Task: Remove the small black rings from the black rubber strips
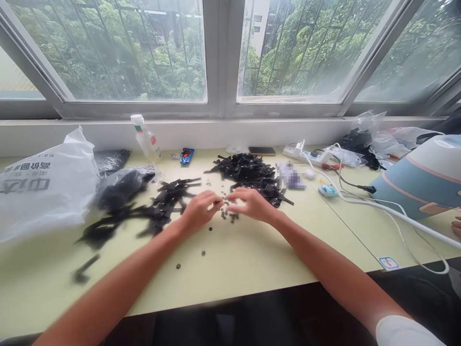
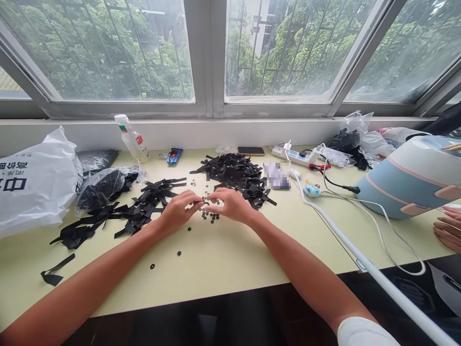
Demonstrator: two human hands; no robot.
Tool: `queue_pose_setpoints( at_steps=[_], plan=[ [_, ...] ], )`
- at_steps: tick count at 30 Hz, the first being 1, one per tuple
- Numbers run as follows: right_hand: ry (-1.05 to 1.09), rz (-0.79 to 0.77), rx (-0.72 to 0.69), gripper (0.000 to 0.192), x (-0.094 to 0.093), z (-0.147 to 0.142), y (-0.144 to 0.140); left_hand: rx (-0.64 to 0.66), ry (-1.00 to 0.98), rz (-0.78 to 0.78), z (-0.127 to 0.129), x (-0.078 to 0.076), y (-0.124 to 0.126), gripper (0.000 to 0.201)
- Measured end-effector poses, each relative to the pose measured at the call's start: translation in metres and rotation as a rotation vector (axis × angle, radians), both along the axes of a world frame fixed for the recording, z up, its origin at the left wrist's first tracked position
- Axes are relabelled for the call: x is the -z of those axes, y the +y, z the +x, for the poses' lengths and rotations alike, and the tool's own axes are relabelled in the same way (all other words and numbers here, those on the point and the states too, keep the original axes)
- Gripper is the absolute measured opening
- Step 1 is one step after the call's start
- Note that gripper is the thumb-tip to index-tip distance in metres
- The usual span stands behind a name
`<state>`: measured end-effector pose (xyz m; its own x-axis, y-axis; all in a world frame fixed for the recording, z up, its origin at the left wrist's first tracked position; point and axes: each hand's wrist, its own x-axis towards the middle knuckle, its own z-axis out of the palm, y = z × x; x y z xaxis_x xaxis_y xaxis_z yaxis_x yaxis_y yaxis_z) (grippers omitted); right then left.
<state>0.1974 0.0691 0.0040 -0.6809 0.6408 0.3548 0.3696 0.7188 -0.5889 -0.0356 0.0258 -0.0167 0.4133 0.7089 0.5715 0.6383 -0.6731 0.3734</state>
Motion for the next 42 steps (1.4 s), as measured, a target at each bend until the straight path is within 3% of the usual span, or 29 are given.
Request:
queue_pose_setpoints(
  at_steps=[3,5,8,10,12,14,16,19,22,25,31,35,39,42],
  plan=[
    [0.059,0.004,-0.055,0.017,0.003,-0.007,-0.006,0.030,-0.025,0.026,0.006,-0.002,-0.003,0.015],
    [0.085,-0.039,0.002,0.016,0.003,-0.006,-0.004,0.023,-0.020,0.051,0.007,-0.004,-0.003,0.014],
    [0.124,-0.111,0.287,0.022,0.004,0.006,0.009,-0.120,0.013,0.091,-0.002,-0.008,0.002,0.016],
    [0.078,-0.051,0.491,0.024,0.005,0.016,0.019,-0.282,0.068,0.059,-0.016,-0.011,0.007,0.026],
    [-0.023,0.007,0.608,0.030,0.007,0.022,0.025,-0.382,0.185,-0.032,-0.035,-0.014,0.011,0.036],
    [-0.097,0.057,0.641,0.040,0.009,0.021,0.026,-0.394,0.307,-0.111,-0.051,-0.015,0.014,0.043],
    [-0.106,0.101,0.592,0.045,0.010,0.016,0.022,-0.425,0.402,-0.126,-0.062,-0.016,0.016,0.044],
    [-0.063,0.106,0.397,0.032,0.007,0.004,0.008,-0.444,0.476,-0.123,-0.066,-0.014,0.017,0.036],
    [-0.054,0.097,0.210,0.026,0.001,-0.007,-0.005,-0.419,0.467,-0.120,-0.064,-0.010,0.021,0.031],
    [-0.055,0.108,0.115,0.024,-0.008,-0.017,-0.013,-0.388,0.435,-0.077,-0.065,-0.006,0.024,0.030],
    [-0.017,0.060,0.118,0.024,-0.012,-0.040,-0.013,-0.343,0.237,0.049,-0.056,-0.012,0.021,0.026],
    [0.091,0.009,0.084,0.053,0.000,-0.048,-0.014,-0.134,-0.045,0.062,-0.028,-0.018,0.007,0.019],
    [0.155,-0.052,0.045,0.023,0.006,-0.043,-0.013,-0.102,-0.214,-0.072,-0.008,-0.017,-0.003,0.015],
    [0.268,-0.135,0.097,0.022,0.006,-0.034,-0.008,-0.139,-0.310,-0.184,-0.007,-0.013,-0.003,0.019]
  ],
)
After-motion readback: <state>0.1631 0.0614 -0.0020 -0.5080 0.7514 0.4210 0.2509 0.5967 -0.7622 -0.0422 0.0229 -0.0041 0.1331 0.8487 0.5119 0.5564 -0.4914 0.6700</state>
